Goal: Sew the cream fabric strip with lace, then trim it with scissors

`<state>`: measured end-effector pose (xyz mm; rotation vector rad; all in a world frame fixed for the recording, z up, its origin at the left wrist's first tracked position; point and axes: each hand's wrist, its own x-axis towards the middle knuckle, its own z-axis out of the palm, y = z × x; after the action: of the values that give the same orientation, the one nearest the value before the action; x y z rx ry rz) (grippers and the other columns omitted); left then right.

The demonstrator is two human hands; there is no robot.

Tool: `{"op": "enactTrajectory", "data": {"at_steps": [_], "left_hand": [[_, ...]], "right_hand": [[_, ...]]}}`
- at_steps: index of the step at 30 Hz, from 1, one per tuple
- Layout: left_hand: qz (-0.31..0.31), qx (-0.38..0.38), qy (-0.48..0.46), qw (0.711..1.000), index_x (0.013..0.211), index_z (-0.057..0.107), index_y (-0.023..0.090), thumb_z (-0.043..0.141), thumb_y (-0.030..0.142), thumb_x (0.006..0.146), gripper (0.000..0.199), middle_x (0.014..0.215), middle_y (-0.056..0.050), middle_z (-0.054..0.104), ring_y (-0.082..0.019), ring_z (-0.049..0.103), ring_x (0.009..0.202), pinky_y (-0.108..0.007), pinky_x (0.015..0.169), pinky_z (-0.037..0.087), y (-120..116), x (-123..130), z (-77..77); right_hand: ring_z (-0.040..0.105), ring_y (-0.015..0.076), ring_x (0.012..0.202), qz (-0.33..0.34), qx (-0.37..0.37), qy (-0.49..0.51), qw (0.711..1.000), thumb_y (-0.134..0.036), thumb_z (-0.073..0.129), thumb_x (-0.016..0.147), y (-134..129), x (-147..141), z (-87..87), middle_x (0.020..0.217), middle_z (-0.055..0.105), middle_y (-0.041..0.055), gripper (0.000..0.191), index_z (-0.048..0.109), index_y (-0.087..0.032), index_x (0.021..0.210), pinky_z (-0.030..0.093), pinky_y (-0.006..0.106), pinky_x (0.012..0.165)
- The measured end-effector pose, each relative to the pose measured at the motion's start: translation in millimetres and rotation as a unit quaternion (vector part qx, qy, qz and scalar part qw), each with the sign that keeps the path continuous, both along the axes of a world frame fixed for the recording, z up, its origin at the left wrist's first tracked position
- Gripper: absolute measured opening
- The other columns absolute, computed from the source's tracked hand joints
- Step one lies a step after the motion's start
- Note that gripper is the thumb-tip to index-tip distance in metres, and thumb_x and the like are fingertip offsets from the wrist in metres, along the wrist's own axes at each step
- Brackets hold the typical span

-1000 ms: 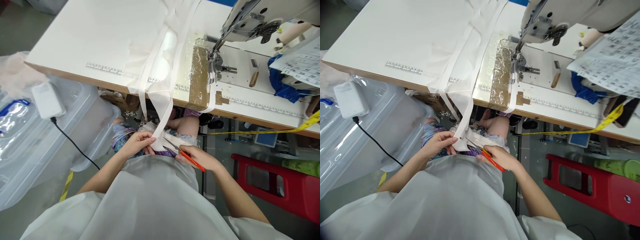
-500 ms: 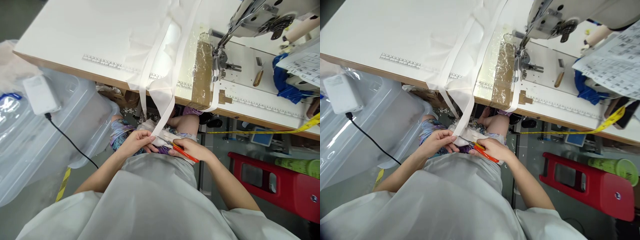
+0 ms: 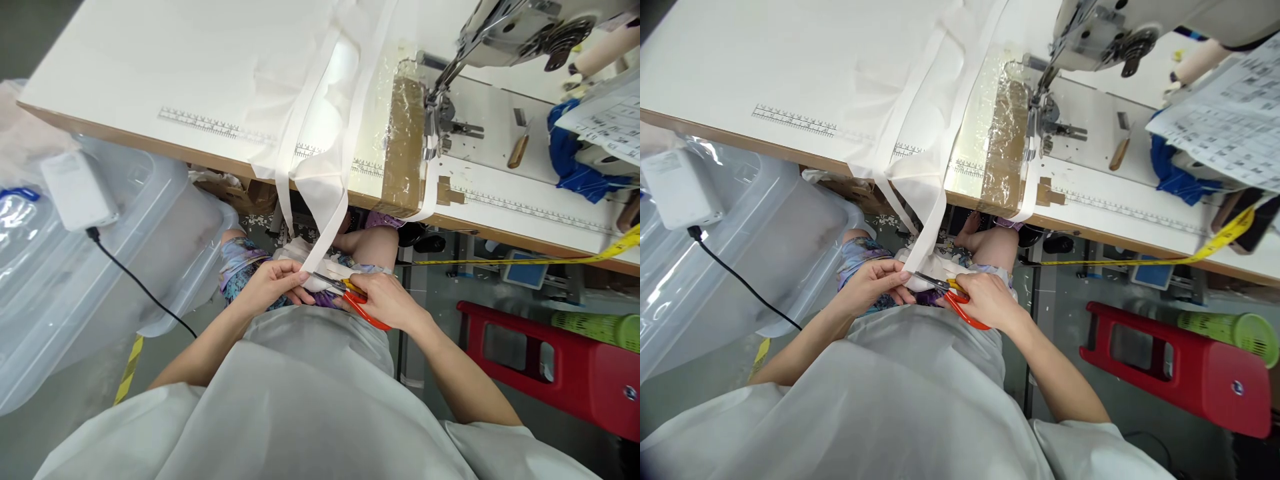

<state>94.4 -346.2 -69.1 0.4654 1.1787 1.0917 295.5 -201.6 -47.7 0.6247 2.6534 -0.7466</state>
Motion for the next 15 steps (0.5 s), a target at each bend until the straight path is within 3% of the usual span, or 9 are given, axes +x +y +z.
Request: {"op": "enactTrajectory", "data": {"at_steps": [6,15], "left_hand": [[-0.003,-0.002,-0.003,1.0,0.084,0.058,0.013,0.077,0.057,0.076,0.049,0.069,-0.01,0.071,-0.02,0.072,0.067,-0.019,0.056,0.055,-0.1,1.2,-0.8],[-0.007,0.0,0.0,1.0,0.084,0.057,0.013,0.077,0.057,0.075,0.05,0.068,-0.009,0.071,-0.019,0.072,0.067,-0.018,0.056,0.055,1.7,0.2,-0.1]], "right_hand": [[0.039,0.0148,0.051,-0.008,0.001,0.012,1.0,-0.062,0.039,0.096,-1.5,2.3,-3.7,0.057,0.045,0.0008,0.054,0.031,-0.022,0.063,0.019,0.028,0.052],[0.055,0.0175,0.062,0.015,0.041,-0.014,0.999,-0.052,0.053,0.095,-3.6,-3.6,-1.7,0.071,0.06,0.0022,0.042,0.041,-0.02,0.071,0.018,0.028,0.052]]}}
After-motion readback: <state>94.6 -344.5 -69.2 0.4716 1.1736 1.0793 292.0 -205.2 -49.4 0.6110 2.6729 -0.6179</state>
